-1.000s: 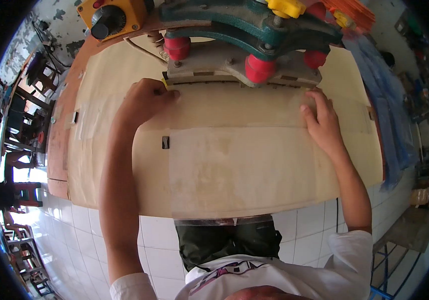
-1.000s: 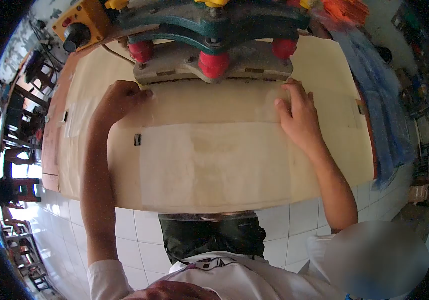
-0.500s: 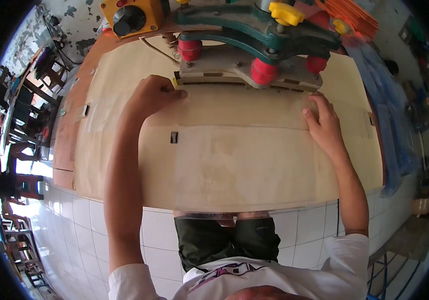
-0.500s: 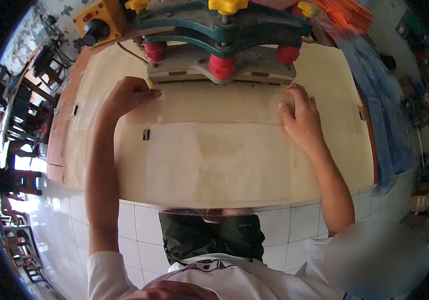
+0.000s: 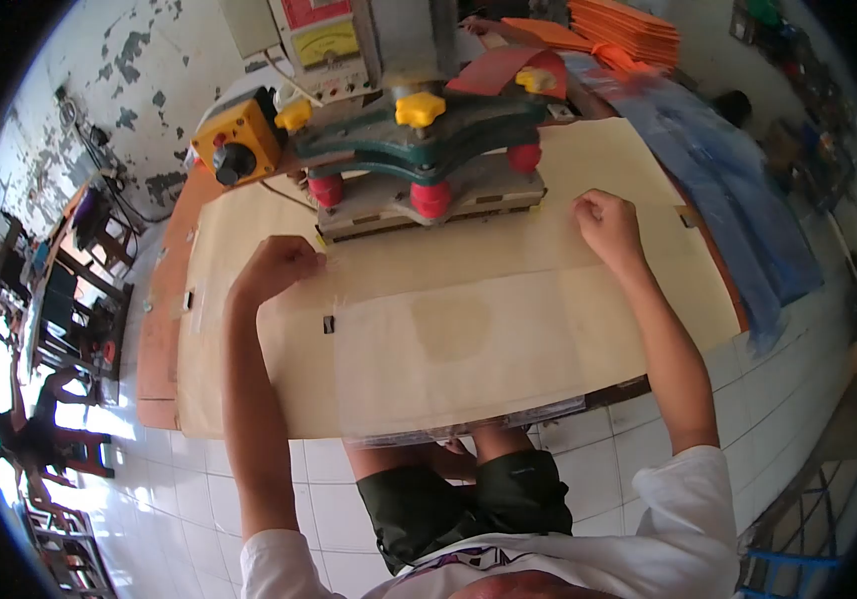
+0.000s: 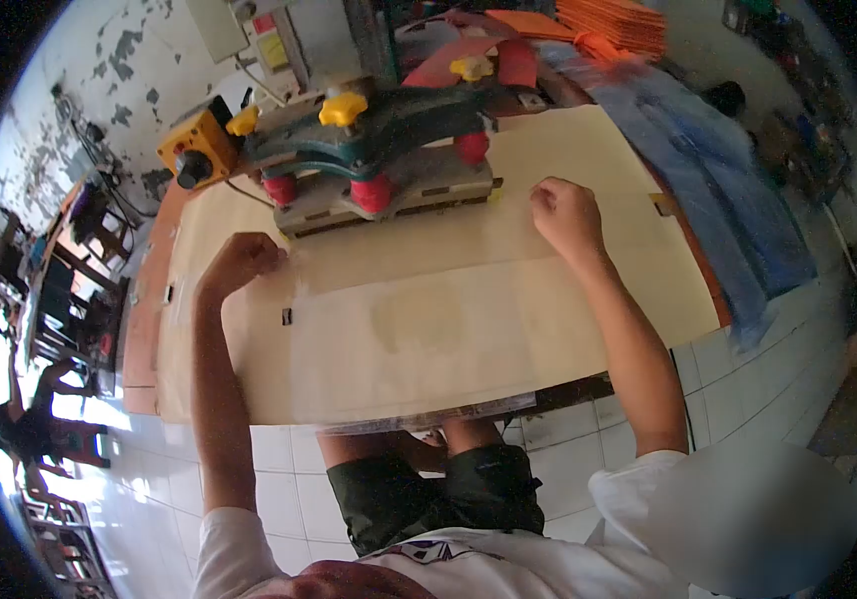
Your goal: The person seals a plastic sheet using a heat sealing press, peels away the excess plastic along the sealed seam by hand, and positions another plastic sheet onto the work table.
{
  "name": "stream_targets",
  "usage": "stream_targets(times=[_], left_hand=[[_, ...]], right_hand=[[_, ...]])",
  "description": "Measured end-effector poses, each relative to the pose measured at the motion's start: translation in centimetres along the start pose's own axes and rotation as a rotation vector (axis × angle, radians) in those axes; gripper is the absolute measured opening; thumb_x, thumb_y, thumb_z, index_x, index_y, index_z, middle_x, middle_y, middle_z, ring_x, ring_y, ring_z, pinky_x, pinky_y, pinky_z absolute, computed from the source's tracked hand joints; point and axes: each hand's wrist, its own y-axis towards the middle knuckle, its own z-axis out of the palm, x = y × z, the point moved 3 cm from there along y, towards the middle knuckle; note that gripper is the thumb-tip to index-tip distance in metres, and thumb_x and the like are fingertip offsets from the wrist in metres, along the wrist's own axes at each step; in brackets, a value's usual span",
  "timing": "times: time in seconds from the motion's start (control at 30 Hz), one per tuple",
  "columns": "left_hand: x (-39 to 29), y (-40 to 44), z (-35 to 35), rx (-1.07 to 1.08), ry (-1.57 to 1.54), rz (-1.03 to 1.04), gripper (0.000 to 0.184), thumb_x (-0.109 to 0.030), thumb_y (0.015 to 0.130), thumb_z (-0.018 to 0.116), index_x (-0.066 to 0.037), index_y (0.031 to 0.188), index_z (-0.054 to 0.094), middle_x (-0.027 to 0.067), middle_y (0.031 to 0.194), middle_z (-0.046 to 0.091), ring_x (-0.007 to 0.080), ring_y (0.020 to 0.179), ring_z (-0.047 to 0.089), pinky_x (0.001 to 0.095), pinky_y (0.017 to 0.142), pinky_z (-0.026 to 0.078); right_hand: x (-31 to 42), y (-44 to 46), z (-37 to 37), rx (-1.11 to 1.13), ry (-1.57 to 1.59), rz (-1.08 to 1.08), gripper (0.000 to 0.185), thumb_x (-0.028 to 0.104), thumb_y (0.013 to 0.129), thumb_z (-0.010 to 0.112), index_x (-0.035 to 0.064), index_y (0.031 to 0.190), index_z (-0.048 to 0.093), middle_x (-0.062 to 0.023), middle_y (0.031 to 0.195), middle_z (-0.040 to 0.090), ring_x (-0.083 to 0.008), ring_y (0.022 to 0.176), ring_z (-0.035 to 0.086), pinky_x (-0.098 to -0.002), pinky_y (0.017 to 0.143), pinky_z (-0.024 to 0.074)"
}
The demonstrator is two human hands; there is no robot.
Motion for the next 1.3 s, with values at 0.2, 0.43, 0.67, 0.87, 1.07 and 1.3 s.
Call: stream_targets(times=[0.2, 0.43, 0.67, 0.87, 1.07, 1.3], left_hand=[[-4.4, -2.3, -1.2, 0.185, -0.017, -0.023, 0.018, -0.019, 0.089, 0.072, -0.002, 0.084, 0.070, 0.0014, 0.069, 0.064, 0.0088, 0.064, 0.059, 0.0251, 0.058, 0.046], [-7.2, -4.4, -1.0, 0.531, -0.284, 0.112, 0.018, -0.016, 0.083, 0.079, -0.001, 0.082, 0.070, 0.0008, 0.072, 0.066, 0.0087, 0.067, 0.059, 0.0250, 0.062, 0.047], [-11.3, -6.4, -1.7, 0.670, -0.418, 0.561, 0.042, -0.040, 0.077, 0.086, -0.001, 0.083, 0.072, 0.0076, 0.073, 0.068, 0.0167, 0.064, 0.061, 0.0309, 0.061, 0.046], [-20.5, -14.9, 0.4, 0.323, -0.509, 1.155, 0.044, -0.048, 0.076, 0.086, -0.006, 0.085, 0.074, 0.0042, 0.070, 0.069, 0.0168, 0.055, 0.060, 0.0312, 0.055, 0.041], [-25.9, -22.7, 4.1, -0.041, -0.915, 1.274, 0.044, -0.059, 0.078, 0.078, -0.028, 0.104, 0.064, -0.0018, 0.063, 0.064, 0.0131, 0.052, 0.052, 0.0283, 0.057, 0.031], [-29.7, -24.4, 7.0, -0.165, -0.939, 1.364, 0.040, -0.050, 0.095, 0.065, -0.042, 0.133, 0.062, -0.0062, 0.057, 0.051, 0.0117, 0.055, 0.038, 0.0316, 0.059, 0.028]], right_hand=[[-2.2, 1.6, -4.4, -0.296, -0.152, 0.158, 0.022, 0.023, 0.091, 0.059, 0.0058, 0.092, 0.073, -0.0147, 0.084, 0.073, -0.0328, 0.079, 0.071, -0.0421, 0.071, 0.0547], [-3.1, 1.8, -6.5, -0.441, -0.229, 0.177, 0.024, 0.027, 0.090, 0.059, 0.0071, 0.091, 0.073, -0.0141, 0.081, 0.072, -0.0353, 0.078, 0.070, -0.0446, 0.068, 0.0535], [-2.8, 1.6, -6.8, -0.481, -0.246, 0.162, 0.024, 0.027, 0.089, 0.059, 0.0075, 0.088, 0.072, -0.0145, 0.079, 0.072, -0.0367, 0.076, 0.070, -0.0460, 0.068, 0.0538], [-3.5, 1.7, -8.3, -0.590, -0.233, 0.152, 0.026, 0.028, 0.089, 0.058, 0.0081, 0.090, 0.075, -0.0159, 0.082, 0.073, -0.0367, 0.079, 0.071, -0.0461, 0.071, 0.0547], [-3.8, 1.6, -8.8, -0.574, -0.239, 0.233, 0.030, 0.033, 0.090, 0.058, 0.0094, 0.096, 0.076, -0.0166, 0.091, 0.074, -0.0385, 0.086, 0.071, -0.0461, 0.076, 0.0551], [-4.8, 1.7, -9.6, -0.591, -0.212, 0.282, 0.032, 0.035, 0.089, 0.059, 0.0090, 0.098, 0.076, -0.0166, 0.095, 0.074, -0.0385, 0.089, 0.071, -0.0458, 0.078, 0.0547]])
